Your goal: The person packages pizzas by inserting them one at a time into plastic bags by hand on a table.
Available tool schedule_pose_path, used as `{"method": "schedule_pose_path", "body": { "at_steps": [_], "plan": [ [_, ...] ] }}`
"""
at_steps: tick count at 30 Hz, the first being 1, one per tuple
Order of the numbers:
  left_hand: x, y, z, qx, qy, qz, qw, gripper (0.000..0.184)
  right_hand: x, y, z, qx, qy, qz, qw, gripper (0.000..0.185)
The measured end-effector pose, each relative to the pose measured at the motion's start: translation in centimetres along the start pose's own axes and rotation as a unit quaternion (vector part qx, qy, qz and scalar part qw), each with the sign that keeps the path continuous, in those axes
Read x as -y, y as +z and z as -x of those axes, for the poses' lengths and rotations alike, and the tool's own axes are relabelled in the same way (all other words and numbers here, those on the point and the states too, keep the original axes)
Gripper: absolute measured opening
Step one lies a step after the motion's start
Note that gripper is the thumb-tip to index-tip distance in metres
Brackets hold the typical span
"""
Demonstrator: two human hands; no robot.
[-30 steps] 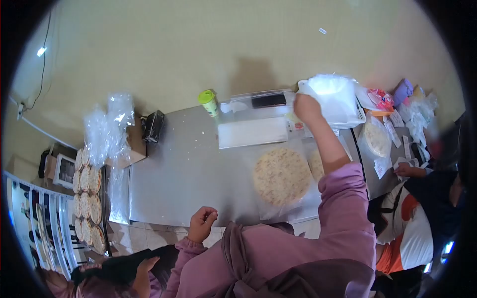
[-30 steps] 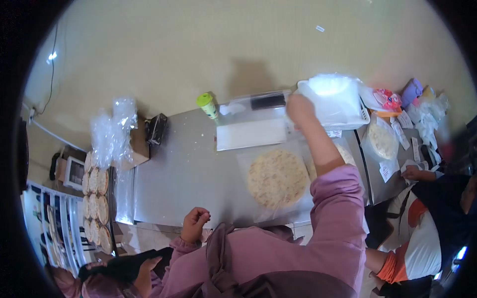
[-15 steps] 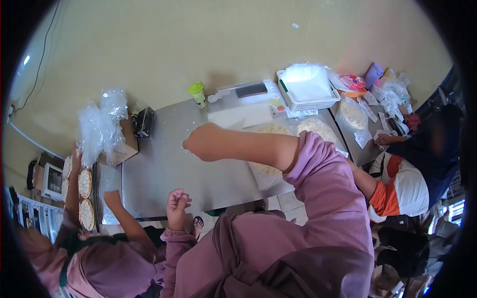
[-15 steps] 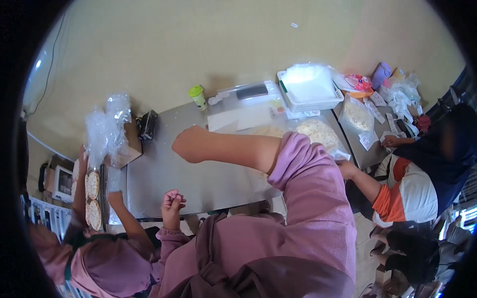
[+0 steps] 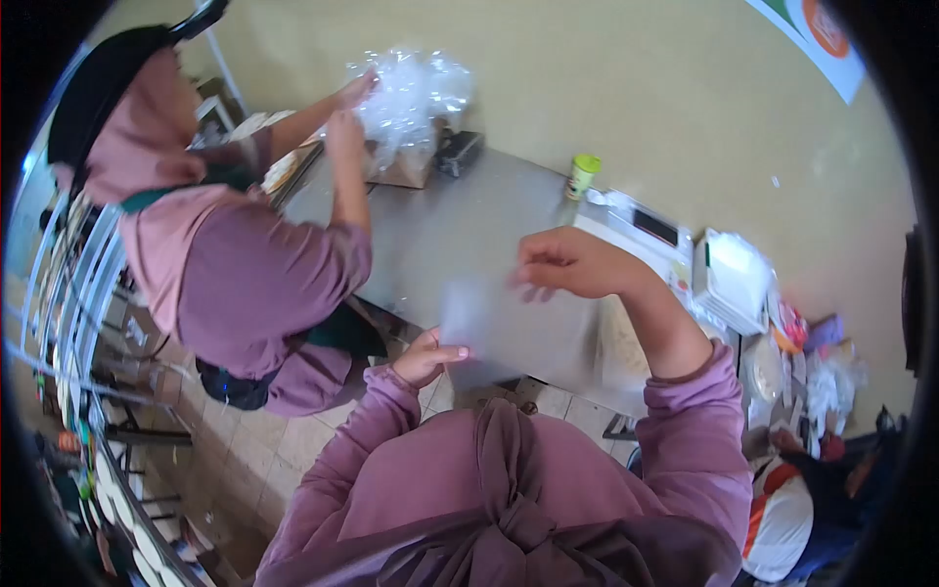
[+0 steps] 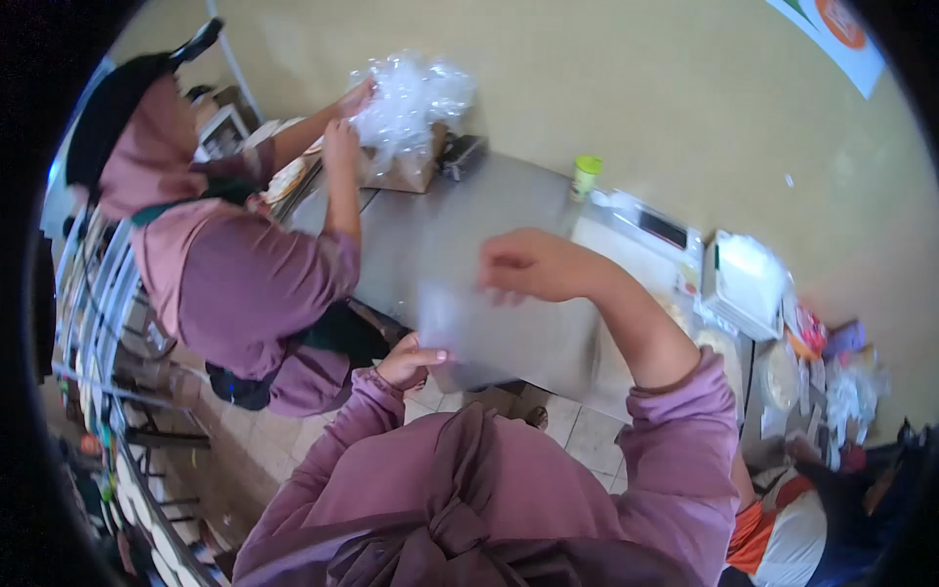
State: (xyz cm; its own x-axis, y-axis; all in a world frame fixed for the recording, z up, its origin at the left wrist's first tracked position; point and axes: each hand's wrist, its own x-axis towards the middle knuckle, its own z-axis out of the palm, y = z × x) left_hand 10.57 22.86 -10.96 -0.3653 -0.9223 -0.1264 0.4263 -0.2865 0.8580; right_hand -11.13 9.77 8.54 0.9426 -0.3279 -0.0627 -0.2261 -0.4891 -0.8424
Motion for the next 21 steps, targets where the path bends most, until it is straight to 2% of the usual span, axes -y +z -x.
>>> {"method": "schedule_pose_path", "body": {
  "at_steps": [1,2,4,5,7,11,13,15,17,19,21],
  "plan": [
    [-0.3,0.1,0.7,-0.012,0.008,0.001,1.0,0.049,-0.4,0.1,0.1,-0.048,0.086,-0.112,0.989,0.016],
    [-0.6,0.3,1.4,-0.041,0.034,0.064,0.997,0.038,-1.0,-0.1,0.2,-0.037,0.079,-0.11,0.99,0.016],
    [-1.1,-0.3,2.6,-0.102,0.075,0.141,0.982,0.021,-2.0,-0.2,0.2,-0.106,0.116,-0.15,0.976,0.015],
    [-1.3,-0.6,3.2,-0.111,0.081,0.139,0.981,0.021,-2.4,0.0,0.1,-0.097,0.109,-0.149,0.978,0.015],
    [-2.3,-0.6,4.6,-0.163,0.109,0.127,0.972,0.014,-3.1,0.9,0.1,-0.163,0.127,-0.195,0.959,0.016],
    [-3.1,-1.1,6.3,-0.206,0.147,0.141,0.957,0.011,-5.3,2.4,0.0,-0.191,0.105,-0.249,0.944,0.017],
    [-3.9,-0.6,7.0,-0.23,0.174,0.026,0.957,0.012,-5.9,3.2,-0.2,-0.199,0.113,-0.246,0.942,0.015],
    [-4.8,-0.1,7.6,-0.251,0.159,-0.001,0.955,0.011,-7.4,4.2,-0.4,-0.206,0.123,-0.243,0.94,0.015],
    [-5.2,-0.1,7.9,-0.271,0.145,-0.029,0.951,0.011,-9.7,5.6,-0.9,-0.324,0.038,-0.059,0.944,0.021],
    [-5.4,-0.3,7.9,-0.294,0.169,-0.188,0.922,0.014,-8.2,6.9,-1.2,-0.332,0.057,-0.027,0.941,0.026],
    [-5.4,-0.3,7.8,-0.32,0.166,-0.223,0.906,0.019,-6.3,8.1,-1.9,-0.342,0.081,0.007,0.936,0.03]
  ]
}}
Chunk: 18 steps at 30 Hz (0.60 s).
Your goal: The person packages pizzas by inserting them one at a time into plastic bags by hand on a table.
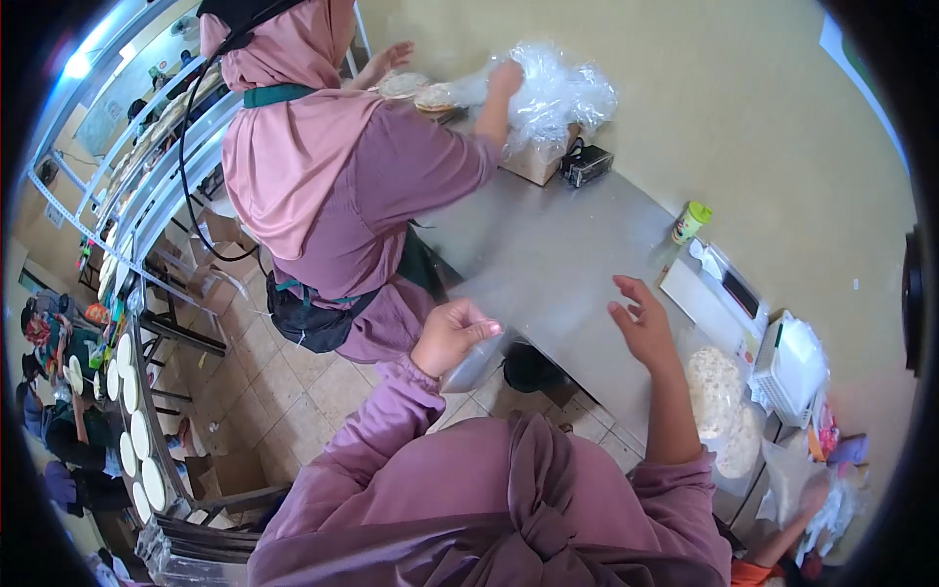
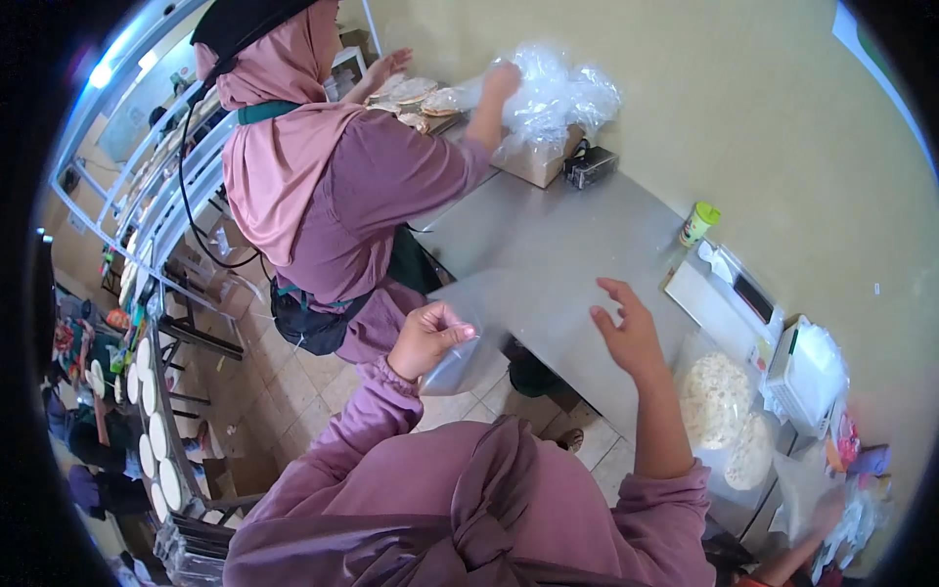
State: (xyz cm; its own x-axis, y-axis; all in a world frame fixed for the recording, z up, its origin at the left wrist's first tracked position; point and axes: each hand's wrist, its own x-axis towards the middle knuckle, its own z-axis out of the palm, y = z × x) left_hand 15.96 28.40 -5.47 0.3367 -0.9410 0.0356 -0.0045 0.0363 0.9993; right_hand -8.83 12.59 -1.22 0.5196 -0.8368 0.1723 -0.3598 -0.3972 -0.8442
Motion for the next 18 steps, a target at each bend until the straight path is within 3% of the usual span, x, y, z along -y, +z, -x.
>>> {"method": "schedule_pose_path", "body": {
  "at_steps": [2,4,6,7,9,10,12,13,18],
  "plan": [
    [0.5,0.0,0.0,0.003,0.019,-0.133,0.991,0.016,1.5,1.5,0.4,0.048,-0.083,-0.007,0.995,0.033],
    [2.0,0.3,0.0,0.006,0.003,-0.126,0.992,0.022,2.3,3.6,0.4,0.09,-0.191,-0.031,0.977,0.03],
    [2.2,0.8,0.3,0.007,-0.01,-0.119,0.993,0.028,4.7,5.4,1.1,0.147,-0.176,-0.022,0.973,0.017],
    [1.5,1.0,0.6,0.029,0.02,-0.178,0.983,0.028,5.0,6.4,1.1,0.148,-0.179,-0.023,0.972,0.017],
    [1.2,1.5,0.8,0.048,0.051,-0.231,0.97,0.028,4.7,8.6,1.0,0.12,-0.275,0.016,0.954,0.012],
    [1.1,1.4,0.8,0.045,0.05,-0.232,0.97,0.028,4.5,9.2,0.7,0.122,-0.277,0.014,0.953,0.012],
    [0.7,1.1,0.8,0.119,0.016,-0.295,0.948,0.028,3.9,10.5,0.5,0.16,-0.193,0.161,0.954,0.01],
    [1.3,1.8,1.3,0.109,0.026,-0.3,0.947,0.028,2.7,10.9,1.0,0.136,-0.179,0.178,0.958,0.009],
    [2.5,2.0,1.5,0.146,-0.022,-0.309,0.939,0.028,1.4,10.0,0.4,0.094,-0.215,0.165,0.958,0.009]
  ]
}}
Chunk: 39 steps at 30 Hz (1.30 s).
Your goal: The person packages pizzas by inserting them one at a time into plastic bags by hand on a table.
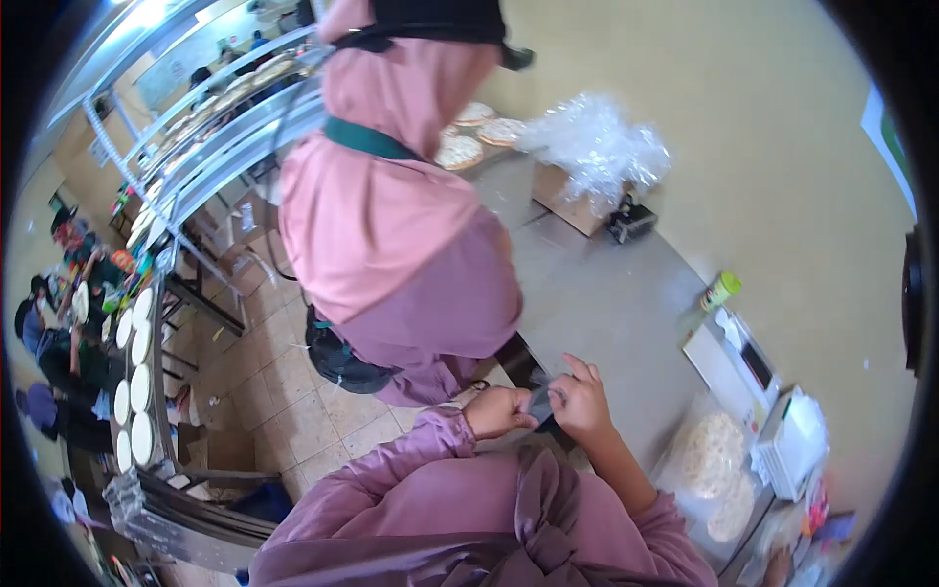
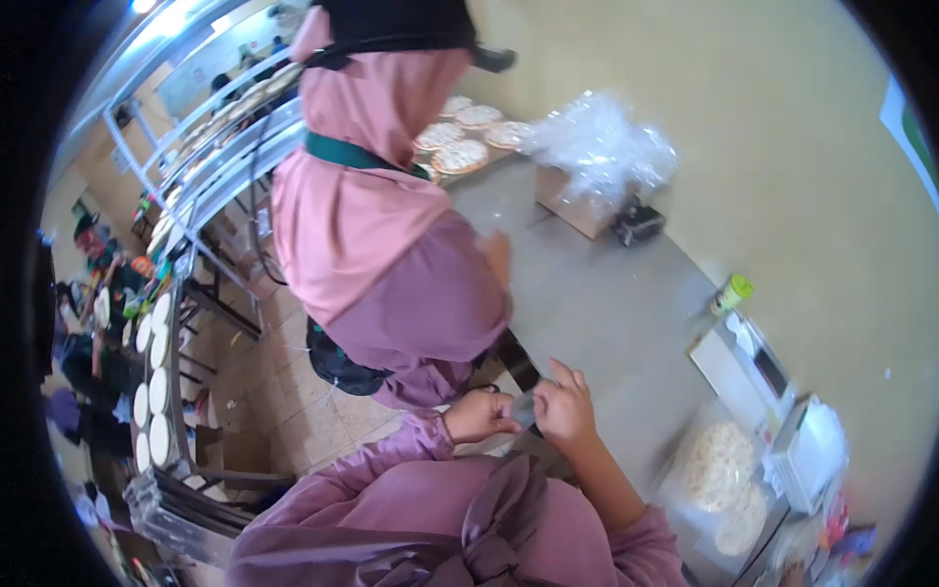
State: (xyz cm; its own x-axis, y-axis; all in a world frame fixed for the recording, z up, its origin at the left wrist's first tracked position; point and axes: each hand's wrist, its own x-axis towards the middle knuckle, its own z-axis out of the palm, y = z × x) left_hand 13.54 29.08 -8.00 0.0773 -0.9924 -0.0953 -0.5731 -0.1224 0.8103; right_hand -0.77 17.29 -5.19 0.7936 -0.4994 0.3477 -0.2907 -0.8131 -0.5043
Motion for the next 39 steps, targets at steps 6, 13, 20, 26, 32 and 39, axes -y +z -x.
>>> {"method": "schedule_pose_path", "body": {
  "at_steps": [6,13,20,26,32,39],
  "plan": [
    [-0.2,0.0,-2.5,0.017,0.017,-0.015,1.0,0.038,-2.9,-0.4,-0.7,0.007,0.01,-0.012,1.0,0.008],
    [-1.1,1.2,-3.6,0.109,0.023,0.0,0.994,0.032,-5.7,0.4,0.5,0.107,0.044,0.021,0.993,0.019],
    [-1.5,1.7,-2.8,-0.005,0.054,-0.03,0.998,0.031,-5.5,0.0,1.0,0.176,0.112,-0.118,0.971,0.038],
    [-0.1,2.3,-1.8,0.017,0.029,-0.148,0.988,0.032,-4.0,-0.1,1.8,0.194,0.131,-0.1,0.967,0.05],
    [4.0,1.0,-0.7,0.108,-0.162,-0.208,0.959,0.034,-3.5,-0.2,2.1,0.156,0.177,-0.135,0.962,0.053],
    [8.5,2.7,0.8,-0.066,-0.005,-0.136,0.989,0.053,-3.3,-0.1,2.7,0.128,0.149,-0.095,0.976,0.048]
  ]
}}
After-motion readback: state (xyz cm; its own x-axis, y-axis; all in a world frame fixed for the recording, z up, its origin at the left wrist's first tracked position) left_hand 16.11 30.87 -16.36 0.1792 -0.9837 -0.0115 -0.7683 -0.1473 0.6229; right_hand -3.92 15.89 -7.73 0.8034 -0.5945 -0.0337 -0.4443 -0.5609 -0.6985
